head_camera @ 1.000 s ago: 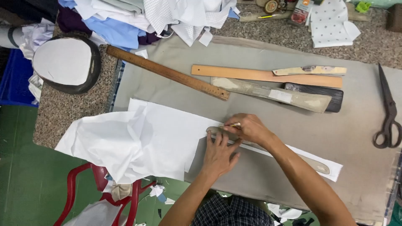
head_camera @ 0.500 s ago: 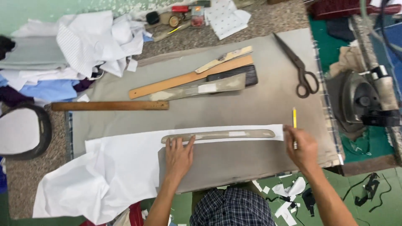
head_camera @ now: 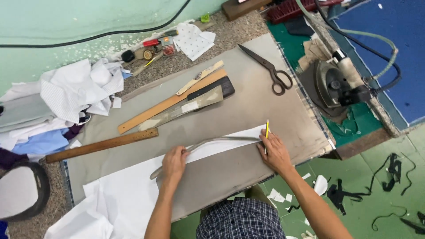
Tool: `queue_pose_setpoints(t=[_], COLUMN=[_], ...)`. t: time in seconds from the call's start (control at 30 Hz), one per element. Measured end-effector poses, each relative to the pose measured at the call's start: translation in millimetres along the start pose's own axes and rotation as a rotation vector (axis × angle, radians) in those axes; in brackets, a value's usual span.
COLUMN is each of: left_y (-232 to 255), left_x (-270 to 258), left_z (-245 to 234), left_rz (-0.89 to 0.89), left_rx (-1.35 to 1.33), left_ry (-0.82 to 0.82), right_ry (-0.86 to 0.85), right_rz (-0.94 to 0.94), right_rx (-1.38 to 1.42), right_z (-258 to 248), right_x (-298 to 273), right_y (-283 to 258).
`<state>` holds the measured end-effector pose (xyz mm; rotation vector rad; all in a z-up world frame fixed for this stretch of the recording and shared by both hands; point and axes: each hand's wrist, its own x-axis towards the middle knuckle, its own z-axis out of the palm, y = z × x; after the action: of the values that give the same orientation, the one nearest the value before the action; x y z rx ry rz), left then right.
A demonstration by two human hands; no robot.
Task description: The person marks a white fabric piece using a pencil and a wooden ruler, then cuts the fabric along the marked lines using large shears. The person handles the fabric and tools on a cluttered work table.
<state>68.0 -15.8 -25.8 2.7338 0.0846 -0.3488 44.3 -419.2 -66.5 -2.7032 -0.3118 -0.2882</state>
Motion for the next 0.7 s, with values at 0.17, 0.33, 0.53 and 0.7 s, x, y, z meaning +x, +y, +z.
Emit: queue_pose_setpoints(t=[0.17,0.33,0.53,0.7], left_y=[-2.1,-17.6,-87.1,-112.8], left_x=[25.5,-32.3,-80.7,-82.5], left_z=[-66.7,-63.1,-30.4,-18.6], left_rz=[0.286,0.453,0.156,0.086], left_rx=[0.164,0.123,0.149,0.167], left_ry=[0.224,0.302,0.091,0.039], right_ry=[0.043,0.071,-0.027,-0.135], right_rz=[-0.035,-0.074,-0.085,0.046], right_rx=[-0.112,-0.124,-0.155,-0.127], right_z=[4.1,33.3,76.7,70.6], right_x=[-4.8,-4.9,10.8,9.0], right_y=[-10.8,-65.7,-139.5,-154.0])
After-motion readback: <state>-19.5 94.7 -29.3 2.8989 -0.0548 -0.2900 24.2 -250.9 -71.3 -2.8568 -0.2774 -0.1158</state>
